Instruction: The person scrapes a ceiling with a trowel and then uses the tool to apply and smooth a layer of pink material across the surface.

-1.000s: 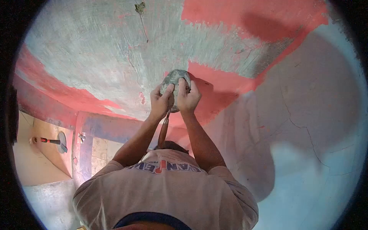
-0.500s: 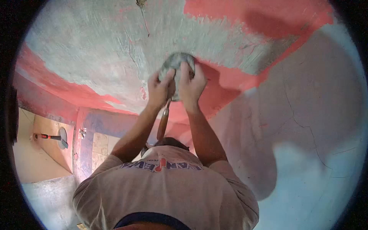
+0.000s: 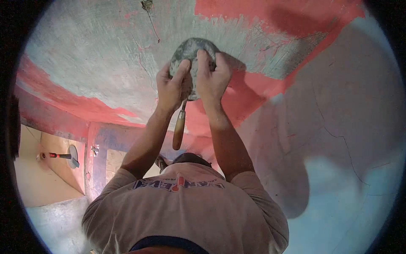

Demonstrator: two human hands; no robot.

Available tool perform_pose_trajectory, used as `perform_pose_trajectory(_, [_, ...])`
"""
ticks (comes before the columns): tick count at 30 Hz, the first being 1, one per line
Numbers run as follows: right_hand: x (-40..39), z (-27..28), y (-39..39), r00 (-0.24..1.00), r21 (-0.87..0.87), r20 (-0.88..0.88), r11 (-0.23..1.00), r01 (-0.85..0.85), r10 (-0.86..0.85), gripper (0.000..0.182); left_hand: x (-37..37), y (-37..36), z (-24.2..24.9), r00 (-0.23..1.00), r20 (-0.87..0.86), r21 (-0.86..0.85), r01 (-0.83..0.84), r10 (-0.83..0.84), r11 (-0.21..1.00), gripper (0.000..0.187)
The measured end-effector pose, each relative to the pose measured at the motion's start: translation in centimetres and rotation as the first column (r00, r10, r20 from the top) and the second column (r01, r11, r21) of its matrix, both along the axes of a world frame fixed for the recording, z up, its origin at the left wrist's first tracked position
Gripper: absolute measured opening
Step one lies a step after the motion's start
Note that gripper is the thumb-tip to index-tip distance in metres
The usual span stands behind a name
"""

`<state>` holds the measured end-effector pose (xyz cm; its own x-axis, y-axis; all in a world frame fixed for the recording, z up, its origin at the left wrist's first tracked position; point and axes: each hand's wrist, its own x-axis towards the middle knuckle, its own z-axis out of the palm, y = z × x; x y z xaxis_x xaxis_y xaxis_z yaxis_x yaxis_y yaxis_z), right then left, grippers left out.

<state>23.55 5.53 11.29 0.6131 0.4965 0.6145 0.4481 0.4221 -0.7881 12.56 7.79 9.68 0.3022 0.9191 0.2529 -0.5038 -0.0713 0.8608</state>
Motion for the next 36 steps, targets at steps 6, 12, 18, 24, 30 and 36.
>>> perform_pose_trajectory(6, [-0.6, -4.4, -0.3, 0.993, 0.003, -0.111, 0.999, -0.045, 0.045, 0.023, -0.3, -0.6, -3.1, 0.997, -0.066, 0.0, -0.038, 0.038, 0.999, 0.012])
perform_pose_trajectory(12, [0.2, 2.5, 0.0, 0.998, 0.062, -0.054, 0.998, -0.021, 0.024, 0.027, 0.5, 0.5, 2.8, 1.0, -0.015, 0.065, -0.012, 0.013, 0.998, 0.019])
perform_pose_trajectory(18, [-1.4, -7.9, -0.1, 0.999, -0.048, -0.041, 0.999, 0.017, -0.019, 0.025, -0.7, -0.1, -6.6, 0.999, -0.029, -0.066, -0.025, 0.023, 0.998, 0.011])
perform_pose_trajectory(24, [-1.3, -2.1, 0.0, 1.0, -0.005, -0.025, 1.0, -0.011, 0.01, 0.025, -0.8, 0.6, -2.1, 0.999, -0.034, -0.008, -0.04, 0.04, 0.999, 0.017])
perform_pose_trajectory(30, [-1.8, -6.2, -0.2, 0.999, -0.138, 0.01, 0.989, 0.043, -0.042, 0.03, -1.5, 0.0, -6.2, 0.998, -0.057, -0.098, -0.039, 0.034, 0.994, 0.015])
perform_pose_trajectory(36, [-2.0, -3.2, 0.6, 0.997, 0.03, -0.067, 0.999, -0.042, 0.044, 0.024, -1.2, 0.7, -3.7, 0.996, -0.038, -0.038, -0.084, 0.082, 0.996, 0.014])
